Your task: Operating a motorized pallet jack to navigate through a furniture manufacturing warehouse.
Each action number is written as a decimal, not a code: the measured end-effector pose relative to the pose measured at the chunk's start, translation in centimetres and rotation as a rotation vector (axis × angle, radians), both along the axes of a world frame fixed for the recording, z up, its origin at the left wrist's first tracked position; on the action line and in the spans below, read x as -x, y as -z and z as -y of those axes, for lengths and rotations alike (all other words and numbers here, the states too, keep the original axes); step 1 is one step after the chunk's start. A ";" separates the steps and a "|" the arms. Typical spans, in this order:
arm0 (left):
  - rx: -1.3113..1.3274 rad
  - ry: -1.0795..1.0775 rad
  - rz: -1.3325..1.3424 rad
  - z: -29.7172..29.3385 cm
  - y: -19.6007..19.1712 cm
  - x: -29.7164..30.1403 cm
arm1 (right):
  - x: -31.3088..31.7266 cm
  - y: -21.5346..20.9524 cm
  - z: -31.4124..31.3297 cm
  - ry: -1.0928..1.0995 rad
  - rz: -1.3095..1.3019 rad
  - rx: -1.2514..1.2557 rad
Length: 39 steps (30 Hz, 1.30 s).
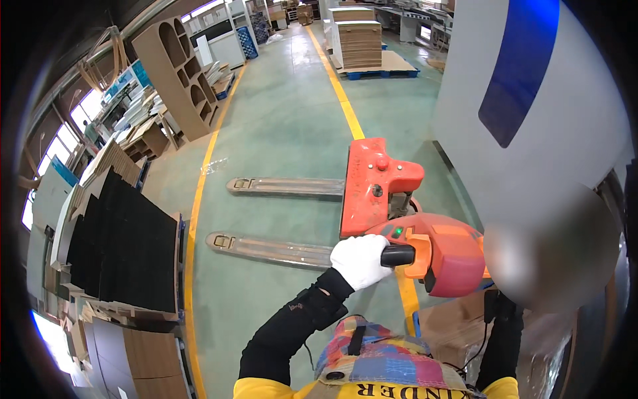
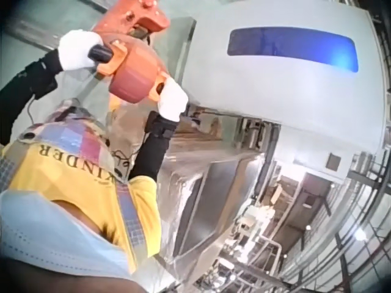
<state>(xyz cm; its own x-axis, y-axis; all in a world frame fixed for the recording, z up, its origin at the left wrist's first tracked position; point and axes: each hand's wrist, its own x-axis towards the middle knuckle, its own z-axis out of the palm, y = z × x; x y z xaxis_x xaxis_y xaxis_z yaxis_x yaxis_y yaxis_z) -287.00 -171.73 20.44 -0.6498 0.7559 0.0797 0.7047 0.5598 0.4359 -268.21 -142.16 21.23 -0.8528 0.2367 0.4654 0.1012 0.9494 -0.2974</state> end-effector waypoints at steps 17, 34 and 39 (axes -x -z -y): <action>-0.076 0.007 0.065 -13.8 2.0 8.2 | 10.4 6.2 -22.4 -0.092 -0.066 0.057; -0.016 -0.296 0.111 -29.2 -0.5 19.7 | 31.8 0.2 -35.6 -0.435 -0.016 0.138; -0.038 -0.376 0.131 -32.2 -1.0 22.8 | 36.8 1.1 -40.7 -0.507 0.124 0.235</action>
<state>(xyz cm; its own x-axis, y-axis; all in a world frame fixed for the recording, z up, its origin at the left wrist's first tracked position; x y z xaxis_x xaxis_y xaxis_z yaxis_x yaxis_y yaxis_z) -309.80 -139.50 21.41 -0.8870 0.4618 0.0013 0.3911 0.7498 0.5338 -305.05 -101.42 20.15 -0.9318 -0.1313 0.3385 -0.3018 0.7984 -0.5210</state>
